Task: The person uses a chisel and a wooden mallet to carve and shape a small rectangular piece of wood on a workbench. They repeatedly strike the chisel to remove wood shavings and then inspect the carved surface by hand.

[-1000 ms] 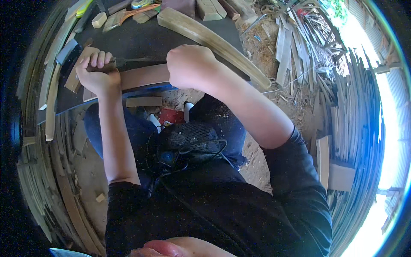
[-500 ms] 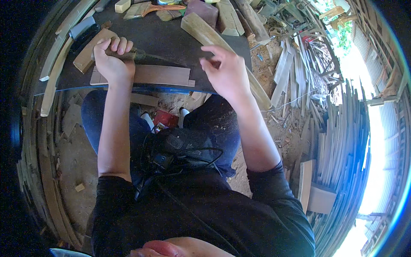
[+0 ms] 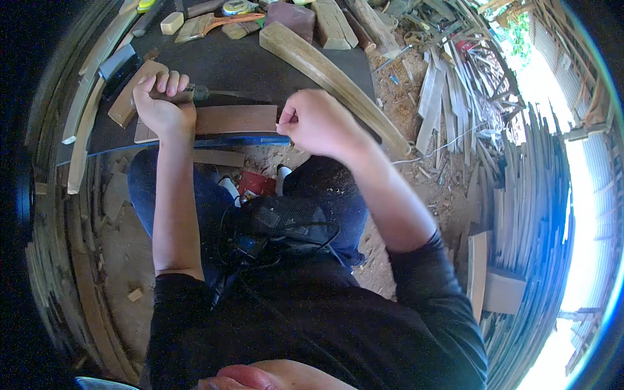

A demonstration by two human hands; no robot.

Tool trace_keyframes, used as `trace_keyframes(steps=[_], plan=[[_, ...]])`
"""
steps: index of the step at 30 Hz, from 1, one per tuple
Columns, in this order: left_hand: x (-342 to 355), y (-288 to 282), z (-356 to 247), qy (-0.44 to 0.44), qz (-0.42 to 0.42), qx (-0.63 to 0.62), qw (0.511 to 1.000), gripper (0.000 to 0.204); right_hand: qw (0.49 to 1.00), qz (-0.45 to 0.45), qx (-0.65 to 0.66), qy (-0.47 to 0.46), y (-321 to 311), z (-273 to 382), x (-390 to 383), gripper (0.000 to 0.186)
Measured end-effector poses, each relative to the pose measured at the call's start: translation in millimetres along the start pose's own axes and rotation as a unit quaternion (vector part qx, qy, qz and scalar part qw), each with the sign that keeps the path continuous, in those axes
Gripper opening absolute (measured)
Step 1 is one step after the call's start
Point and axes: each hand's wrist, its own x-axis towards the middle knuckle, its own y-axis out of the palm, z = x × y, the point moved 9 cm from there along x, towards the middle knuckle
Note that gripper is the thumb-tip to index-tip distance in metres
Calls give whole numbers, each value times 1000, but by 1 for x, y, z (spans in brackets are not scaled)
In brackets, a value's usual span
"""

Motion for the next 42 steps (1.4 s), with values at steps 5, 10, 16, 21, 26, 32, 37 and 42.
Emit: trace_keyframes(steps=[5, 10, 16, 21, 26, 32, 37, 42], plan=[[-2, 4, -4, -5, 11, 11, 1000, 18, 994, 101, -29, -5, -14, 17, 27, 16], [-2, 3, 3, -18, 39, -20, 999, 16, 993, -121, 1, -7, -54, -5, 13, 16], [-6, 4, -1, -6, -5, -6, 1000, 18, 994, -75, 71, 20, -28, 6, -25, 18], [-3, 3, 1, -9, -1, -11, 1000, 18, 990, -104, 20, -95, -7, 12, -36, 23], [-1, 0, 1, -13, 8, -18, 1000, 16, 978, -137, -19, -159, -2, 21, -42, 16], [-4, 4, 1, -14, -5, 3, 1000, 20, 916, -215, -143, -307, 4, 46, -60, 21], [1, -3, 3, -20, 0, -13, 1000, 16, 899, -207, -164, -348, 9, 44, -59, 12], [-2, 2, 5, -32, 6, -16, 999, 26, 865, -160, -243, -407, 7, 53, -63, 28]])
